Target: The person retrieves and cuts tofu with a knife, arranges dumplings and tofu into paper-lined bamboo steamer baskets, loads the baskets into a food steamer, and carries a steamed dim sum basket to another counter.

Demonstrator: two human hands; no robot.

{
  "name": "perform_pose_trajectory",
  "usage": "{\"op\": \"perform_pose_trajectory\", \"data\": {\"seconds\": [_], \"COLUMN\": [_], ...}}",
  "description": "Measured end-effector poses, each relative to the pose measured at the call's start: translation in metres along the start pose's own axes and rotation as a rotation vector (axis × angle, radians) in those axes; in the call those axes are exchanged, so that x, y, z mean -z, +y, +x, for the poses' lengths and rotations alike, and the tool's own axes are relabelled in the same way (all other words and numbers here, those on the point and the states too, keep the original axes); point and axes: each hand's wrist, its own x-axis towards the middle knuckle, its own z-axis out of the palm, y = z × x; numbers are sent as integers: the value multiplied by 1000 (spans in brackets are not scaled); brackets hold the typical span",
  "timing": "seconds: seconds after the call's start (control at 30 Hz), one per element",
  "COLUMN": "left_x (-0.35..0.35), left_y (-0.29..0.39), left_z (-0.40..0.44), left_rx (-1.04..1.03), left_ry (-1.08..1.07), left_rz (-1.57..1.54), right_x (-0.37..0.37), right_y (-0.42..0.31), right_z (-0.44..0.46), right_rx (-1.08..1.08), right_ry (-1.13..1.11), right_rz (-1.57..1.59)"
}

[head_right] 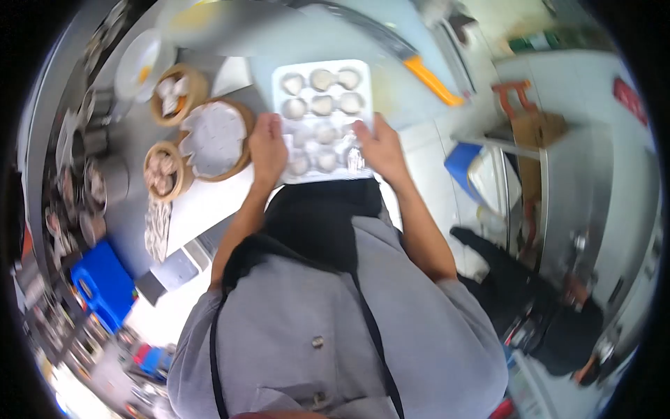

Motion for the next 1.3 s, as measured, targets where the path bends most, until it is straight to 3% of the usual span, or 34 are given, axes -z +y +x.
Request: {"op": "perform_pose_trajectory", "data": {"seconds": [0.07, 0.1, 0.17, 0.2, 0.27, 0.3, 0.37, 0.4, 0.5, 0.53, 0.6, 0.67, 0.73, 0.8, 0.83, 0.9, 0.93, 1.0, 1.07, 1.1, 1.17, 1.2, 1.23, 1.27, 1.3], "left_x": [16, 28, 56, 68, 90, 98, 107, 108, 99, 100, 100, 100, 104, 104, 102, 103, 102, 78, 46, 34, 23, 30, 47, 57, 57], "left_y": [8, 6, 0, -6, -20, -27, -42, -47, -67, -69, -71, -66, -63, -64, -63, -41, -28, -19, -15, -19, -33, -24, -6, 10, 23], "left_z": [-9, -12, -19, -21, -25, -24, -9, -4, 5, 7, 9, 10, 13, 21, 22, 43, 54, 92, 120, 132, 151, 154, 150, 143, 138], "left_rx": [39, 54, 307, 312, 156, 160, -142, -143, -56, -55, -54, -80, -66, -81, -85, -159, -218, -307, -184, -196, -104, -117, -71, -14, -13], "left_ry": [31, 65, -60, -44, 402, 413, 514, 524, 490, 498, 407, 431, 443, 454, 462, 382, 304, 205, -157, -165, -103, -105, -48, -1, -20], "left_rz": [-102, -100, -249, -257, -249, -257, -106, -114, -44, -50, 46, 77, 56, 116, 181, 279, 371, 338, 844, 841, 882, 886, 645, 404, 408], "right_x": [9, 8, 11, 6, -18, -37, -78, -89, -101, -98, -65, -33, -6, 4, 16, 45, 42, 26, 11, 9, 10, 10, 11, 12, 13], "right_y": [-47, -63, -102, -133, -195, -216, -239, -244, -245, -242, -225, -175, -121, -81, -48, 4, -14, -54, -84, -94, -102, -106, -111, -114, -116], "right_z": [-5, -3, 8, 8, -1, -8, -22, -25, -20, -10, 25, 59, 72, 70, 78, 108, 103, 92, 95, 99, 107, 113, 119, 122, 126], "right_rx": [-82, 62, 281, 330, 559, 745, 803, 843, 913, 919, 730, 568, 255, 141, 135, 376, 373, 603, 693, 797, 776, 761, 748, 656, 562], "right_ry": [-213, -232, -354, -419, -458, -437, -434, -422, -318, -319, -411, -368, -305, -134, -128, -15, -8, 352, 329, 300, 258, 210, 221, 91, -36], "right_rz": [398, 317, 11, -172, -503, -648, -854, -1051, -1063, -1071, -713, -281, 84, 176, 183, -644, -639, -781, -703, -629, -577, -517, -510, -391, -273]}}
